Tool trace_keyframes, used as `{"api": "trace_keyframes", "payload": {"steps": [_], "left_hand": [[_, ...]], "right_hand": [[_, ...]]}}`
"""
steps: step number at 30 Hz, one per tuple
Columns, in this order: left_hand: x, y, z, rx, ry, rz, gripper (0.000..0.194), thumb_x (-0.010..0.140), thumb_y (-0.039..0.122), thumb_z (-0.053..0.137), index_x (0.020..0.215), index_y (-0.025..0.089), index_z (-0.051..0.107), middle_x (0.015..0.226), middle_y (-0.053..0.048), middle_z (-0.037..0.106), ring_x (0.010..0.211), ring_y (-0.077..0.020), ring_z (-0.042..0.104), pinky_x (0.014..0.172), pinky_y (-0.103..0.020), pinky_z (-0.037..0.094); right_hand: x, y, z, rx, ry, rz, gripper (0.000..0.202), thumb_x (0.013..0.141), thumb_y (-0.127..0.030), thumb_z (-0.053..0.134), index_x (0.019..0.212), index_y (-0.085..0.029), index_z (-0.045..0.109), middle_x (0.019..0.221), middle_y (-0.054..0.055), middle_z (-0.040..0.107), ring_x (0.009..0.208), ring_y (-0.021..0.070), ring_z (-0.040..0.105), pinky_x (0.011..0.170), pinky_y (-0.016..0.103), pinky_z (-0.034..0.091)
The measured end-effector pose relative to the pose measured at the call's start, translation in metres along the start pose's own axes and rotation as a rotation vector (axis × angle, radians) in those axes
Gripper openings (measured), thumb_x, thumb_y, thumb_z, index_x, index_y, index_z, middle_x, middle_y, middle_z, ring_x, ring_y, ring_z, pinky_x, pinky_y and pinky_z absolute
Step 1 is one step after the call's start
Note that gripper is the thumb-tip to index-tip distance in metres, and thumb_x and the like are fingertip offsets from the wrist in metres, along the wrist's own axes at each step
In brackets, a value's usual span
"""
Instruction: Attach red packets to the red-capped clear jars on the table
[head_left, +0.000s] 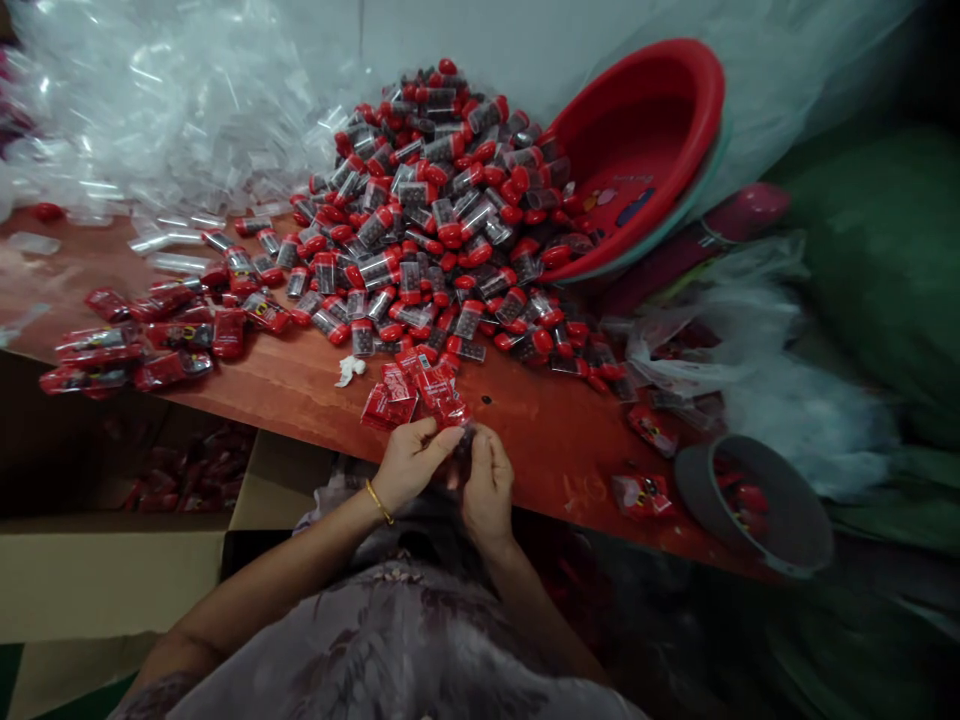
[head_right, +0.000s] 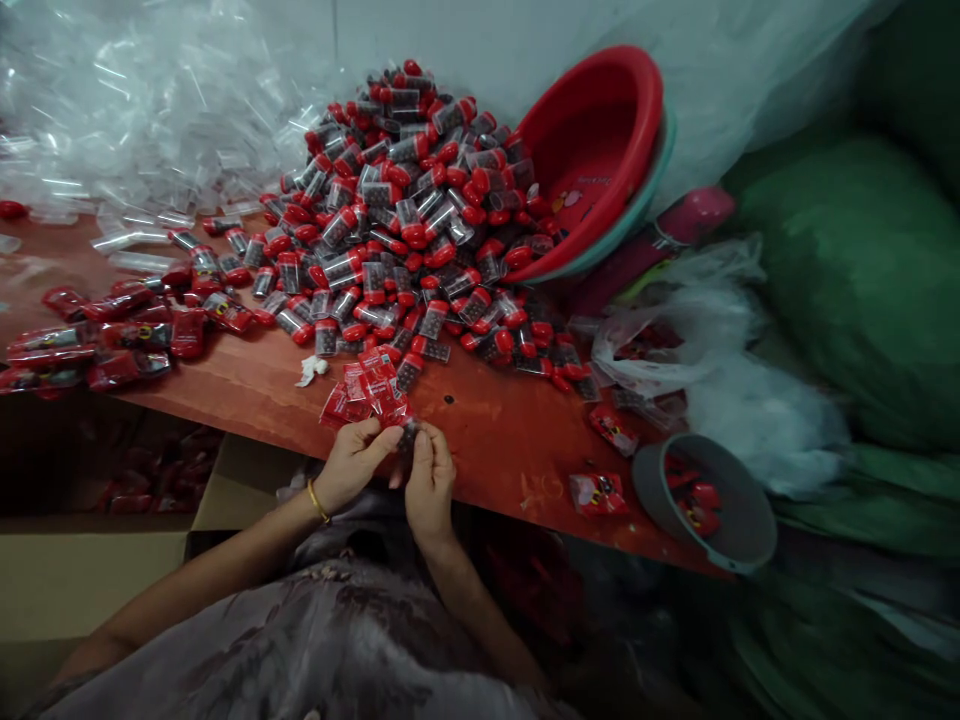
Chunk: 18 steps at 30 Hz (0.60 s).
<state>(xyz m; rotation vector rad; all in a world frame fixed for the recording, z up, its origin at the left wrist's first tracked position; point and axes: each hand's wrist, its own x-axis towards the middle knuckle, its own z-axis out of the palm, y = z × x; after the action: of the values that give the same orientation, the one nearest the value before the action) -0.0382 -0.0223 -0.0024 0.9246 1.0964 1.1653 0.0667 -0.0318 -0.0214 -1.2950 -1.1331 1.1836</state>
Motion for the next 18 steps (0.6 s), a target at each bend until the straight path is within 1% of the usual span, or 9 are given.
{"api": "trace_keyframes", "payload": {"steps": [2,3,5,7,9,11,14,16,18], "left_hand": [[0.002,0.0,0.001,0.109,0.012,0.086,0.031,0.075,0.044,0.063,0.062,0.016,0.06,0.056,0.001,0.063,0.051,-0.0122,0.059,0.049,-0.021,0.044],[0.004,0.0,0.001,0.173,0.014,0.131,0.025,0.077,0.04,0.063,0.068,0.016,0.066,0.064,0.0,0.068,0.06,-0.0138,0.062,0.056,-0.023,0.047],[0.008,-0.003,0.002,0.313,-0.017,0.203,0.019,0.079,0.034,0.061,0.085,0.019,0.072,0.081,-0.003,0.073,0.075,-0.0178,0.066,0.07,-0.026,0.051],[0.013,-0.011,0.004,0.455,-0.057,0.256,0.021,0.079,0.031,0.062,0.096,0.022,0.072,0.091,-0.004,0.074,0.086,-0.0216,0.068,0.08,-0.032,0.051],[0.018,-0.021,0.007,0.571,-0.098,0.307,0.023,0.078,0.028,0.063,0.1,0.023,0.071,0.099,-0.006,0.073,0.096,-0.0247,0.067,0.088,-0.037,0.05],[0.023,-0.032,0.01,0.668,-0.132,0.361,0.025,0.078,0.025,0.063,0.103,0.023,0.069,0.107,-0.008,0.071,0.108,-0.0258,0.062,0.097,-0.042,0.045],[0.028,-0.044,0.012,0.808,-0.19,0.413,0.03,0.081,0.025,0.061,0.11,0.022,0.065,0.113,-0.009,0.068,0.118,-0.0243,0.056,0.105,-0.045,0.038],[0.029,-0.048,0.012,0.868,-0.216,0.416,0.032,0.083,0.027,0.059,0.115,0.022,0.062,0.117,-0.01,0.067,0.122,-0.0243,0.053,0.107,-0.047,0.035],[0.028,-0.051,0.012,0.9,-0.213,0.402,0.034,0.083,0.026,0.059,0.116,0.021,0.061,0.118,-0.01,0.066,0.124,-0.0255,0.051,0.108,-0.049,0.034]], "right_hand": [[0.006,0.003,-0.016,-0.182,0.013,-0.123,0.029,0.09,-0.045,0.041,0.099,-0.021,0.056,0.084,0.004,0.064,0.07,0.0144,0.059,0.063,0.027,0.05],[0.011,0.004,-0.024,-0.262,0.014,-0.197,0.03,0.089,-0.043,0.044,0.105,-0.021,0.056,0.096,0.007,0.064,0.083,0.0169,0.06,0.075,0.031,0.051],[0.021,0.008,-0.041,-0.368,-0.003,-0.339,0.037,0.088,-0.041,0.048,0.119,-0.022,0.052,0.119,0.01,0.059,0.104,0.0206,0.057,0.092,0.038,0.046],[0.032,0.01,-0.055,-0.409,-0.078,-0.439,0.042,0.088,-0.041,0.05,0.125,-0.023,0.05,0.127,0.01,0.055,0.115,0.0223,0.052,0.099,0.042,0.042],[0.041,0.012,-0.067,-0.43,-0.188,-0.496,0.035,0.088,-0.042,0.051,0.117,-0.024,0.059,0.119,0.008,0.062,0.114,0.0226,0.053,0.099,0.043,0.041],[0.047,0.014,-0.075,-0.445,-0.249,-0.53,0.028,0.086,-0.044,0.054,0.102,-0.025,0.067,0.104,0.007,0.068,0.107,0.0232,0.056,0.096,0.043,0.043],[0.05,0.019,-0.083,-0.43,-0.249,-0.544,0.026,0.085,-0.046,0.057,0.092,-0.025,0.071,0.092,0.006,0.07,0.098,0.0232,0.058,0.091,0.043,0.046],[0.05,0.023,-0.086,-0.414,-0.239,-0.54,0.026,0.084,-0.046,0.058,0.089,-0.025,0.071,0.091,0.006,0.07,0.096,0.0228,0.058,0.089,0.043,0.046],[0.05,0.026,-0.086,-0.416,-0.234,-0.526,0.028,0.082,-0.049,0.059,0.086,-0.024,0.072,0.09,0.006,0.07,0.095,0.0232,0.058,0.088,0.042,0.047]]}}
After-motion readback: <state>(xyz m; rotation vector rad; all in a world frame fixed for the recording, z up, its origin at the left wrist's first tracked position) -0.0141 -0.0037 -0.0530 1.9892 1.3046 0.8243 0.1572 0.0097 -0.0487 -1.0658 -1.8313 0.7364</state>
